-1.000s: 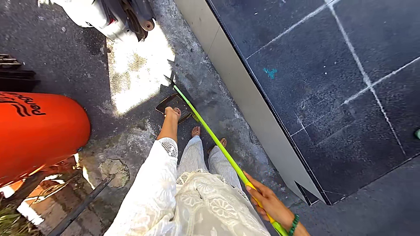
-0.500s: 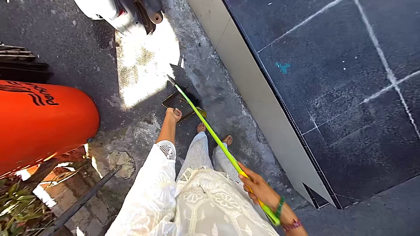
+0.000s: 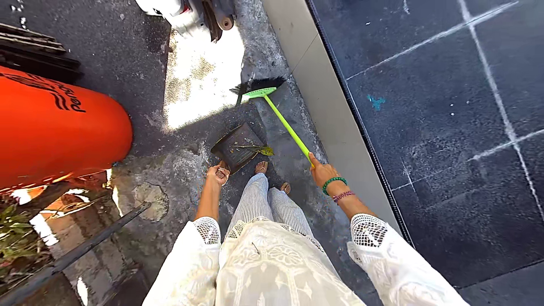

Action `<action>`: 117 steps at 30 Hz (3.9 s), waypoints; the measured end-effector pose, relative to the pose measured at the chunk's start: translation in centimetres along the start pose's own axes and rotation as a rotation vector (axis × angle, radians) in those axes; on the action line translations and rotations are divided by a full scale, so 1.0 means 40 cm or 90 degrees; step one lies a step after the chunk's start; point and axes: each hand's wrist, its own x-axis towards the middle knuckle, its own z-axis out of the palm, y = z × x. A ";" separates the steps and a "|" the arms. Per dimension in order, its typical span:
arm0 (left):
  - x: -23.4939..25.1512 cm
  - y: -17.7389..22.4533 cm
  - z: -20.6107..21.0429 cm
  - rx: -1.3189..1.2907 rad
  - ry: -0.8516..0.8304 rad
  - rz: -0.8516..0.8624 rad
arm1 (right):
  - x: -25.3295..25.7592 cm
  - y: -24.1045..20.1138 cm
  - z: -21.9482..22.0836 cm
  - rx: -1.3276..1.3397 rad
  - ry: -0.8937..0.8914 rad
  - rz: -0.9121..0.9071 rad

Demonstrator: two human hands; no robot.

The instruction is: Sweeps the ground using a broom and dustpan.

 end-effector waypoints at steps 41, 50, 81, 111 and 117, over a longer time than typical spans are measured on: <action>0.016 -0.208 0.368 0.051 0.061 0.153 | -0.245 0.246 0.415 0.725 -0.166 -0.064; 0.031 -0.212 0.354 0.074 0.055 0.157 | -0.461 0.365 0.373 0.712 -0.175 -0.090; 0.045 -0.160 0.127 0.060 0.041 0.139 | -0.310 0.338 0.432 0.720 -0.304 -0.127; 0.001 -0.169 -0.240 0.046 0.075 0.075 | -0.318 0.172 0.436 0.534 -0.126 -0.003; 0.046 -0.183 -0.147 0.070 0.102 0.089 | -0.405 0.184 0.479 0.679 -0.294 -0.041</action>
